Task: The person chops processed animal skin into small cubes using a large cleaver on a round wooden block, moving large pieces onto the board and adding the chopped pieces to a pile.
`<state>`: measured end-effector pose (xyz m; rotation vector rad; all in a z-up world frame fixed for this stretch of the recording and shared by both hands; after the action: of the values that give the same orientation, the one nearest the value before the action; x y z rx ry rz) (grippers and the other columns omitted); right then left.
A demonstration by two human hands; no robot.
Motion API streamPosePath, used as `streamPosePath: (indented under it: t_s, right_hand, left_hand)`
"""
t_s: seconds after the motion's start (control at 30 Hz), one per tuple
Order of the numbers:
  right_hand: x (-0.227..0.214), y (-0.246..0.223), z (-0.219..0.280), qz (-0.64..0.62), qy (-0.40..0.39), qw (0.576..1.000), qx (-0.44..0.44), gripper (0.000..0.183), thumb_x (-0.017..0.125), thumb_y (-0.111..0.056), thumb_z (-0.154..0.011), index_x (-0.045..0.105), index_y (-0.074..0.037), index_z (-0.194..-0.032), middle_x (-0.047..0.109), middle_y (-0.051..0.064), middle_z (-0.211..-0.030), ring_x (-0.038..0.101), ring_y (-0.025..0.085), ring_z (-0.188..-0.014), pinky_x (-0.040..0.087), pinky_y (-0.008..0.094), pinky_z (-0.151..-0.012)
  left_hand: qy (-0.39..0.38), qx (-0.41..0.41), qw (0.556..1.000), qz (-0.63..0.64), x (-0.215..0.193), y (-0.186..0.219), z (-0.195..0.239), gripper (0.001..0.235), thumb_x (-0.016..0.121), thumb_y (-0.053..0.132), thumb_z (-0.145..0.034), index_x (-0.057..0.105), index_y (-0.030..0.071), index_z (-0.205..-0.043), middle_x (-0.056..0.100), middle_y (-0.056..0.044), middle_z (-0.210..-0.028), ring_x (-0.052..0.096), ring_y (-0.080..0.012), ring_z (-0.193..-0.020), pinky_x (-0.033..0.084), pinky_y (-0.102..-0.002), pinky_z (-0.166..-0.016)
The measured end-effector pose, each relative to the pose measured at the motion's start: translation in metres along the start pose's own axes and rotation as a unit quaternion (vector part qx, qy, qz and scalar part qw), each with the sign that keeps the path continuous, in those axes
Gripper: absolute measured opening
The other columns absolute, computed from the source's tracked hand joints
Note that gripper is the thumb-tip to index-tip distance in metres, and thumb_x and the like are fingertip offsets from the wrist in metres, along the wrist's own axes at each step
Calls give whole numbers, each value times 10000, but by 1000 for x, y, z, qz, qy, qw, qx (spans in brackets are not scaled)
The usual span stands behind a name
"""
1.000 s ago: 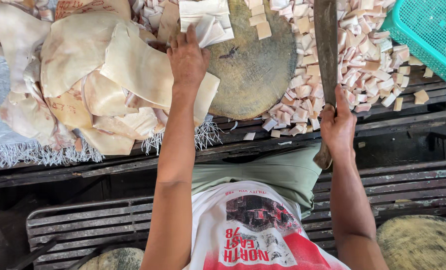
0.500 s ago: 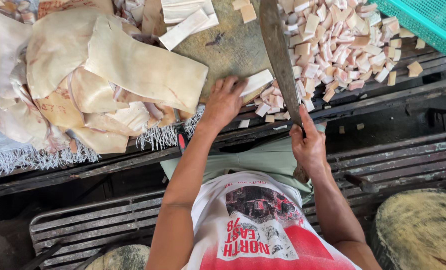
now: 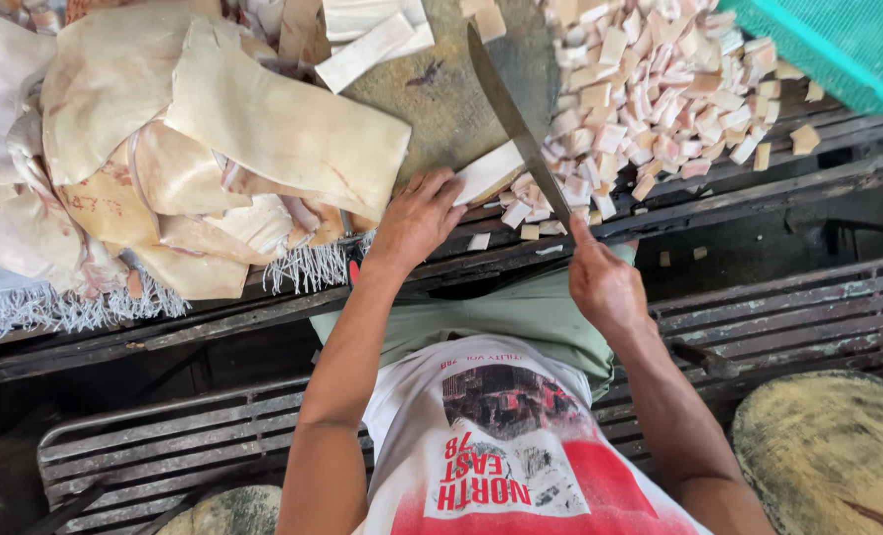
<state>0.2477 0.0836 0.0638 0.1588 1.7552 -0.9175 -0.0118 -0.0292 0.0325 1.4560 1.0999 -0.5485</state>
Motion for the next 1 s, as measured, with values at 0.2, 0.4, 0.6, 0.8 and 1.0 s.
streamPosePath:
  t_s: [0.2, 0.4, 0.6, 0.8, 1.0]
  right_hand:
    - [-45, -4, 10, -131, 188, 973, -32, 465, 543, -43, -1101, 453, -90, -1555, 724, 207, -900, 735, 358, -727, 605, 432, -708]
    - [20, -10, -1, 101, -98, 990, 19, 630, 655, 2, -885, 523, -52, -1498, 734, 239, -822, 680, 432, -573, 554, 517, -562]
    - [-26, -11, 2, -70, 89, 994, -12, 551, 626, -9, -1020, 475, -47, -1549, 706, 237, -926, 736, 356, -751, 603, 427, -668]
    - [-10, 0, 9, -72, 177, 979, -67, 574, 668, 0, -962, 472, 22, -1501, 585, 122, -605, 602, 246, -465, 510, 391, -490]
    - [2, -6, 1, 6, 6, 999, -42, 578, 659, 21, -916, 549, -15, -1483, 688, 188, -841, 651, 251, -563, 558, 369, -525]
  left_hand:
    - [32, 27, 999, -12, 9, -5, -4, 263, 743, 248, -928, 700, 65, -1112, 636, -67, -1215, 606, -299, -1140, 550, -431, -923]
    - [49, 49, 997, -17, 9, -3, -6, 242, 748, 232, -890, 710, 77, -1071, 646, -49, -1164, 601, -287, -1138, 543, -416, -936]
    - [57, 40, 997, -16, 12, -4, -10, 220, 752, 214, -876, 725, 100, -1063, 662, -38, -1160, 598, -285, -1117, 532, -410, -949]
    - [52, 29, 998, 7, 17, -7, -18, 209, 742, 202, -900, 720, 91, -1075, 670, -33, -1170, 620, -276, -1088, 541, -401, -943]
    - [44, 28, 999, 10, 23, -11, -25, 195, 739, 203, -907, 719, 83, -1059, 671, -50, -1154, 627, -283, -1049, 547, -408, -914]
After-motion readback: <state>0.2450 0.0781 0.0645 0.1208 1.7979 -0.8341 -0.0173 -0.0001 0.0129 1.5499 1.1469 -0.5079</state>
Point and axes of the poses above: each hand's wrist, its own z-axis away from the middle knuckle, its own x-axis out of the palm, y = z × x, the point moved 4 cm from there along -z, towards the middle knuckle
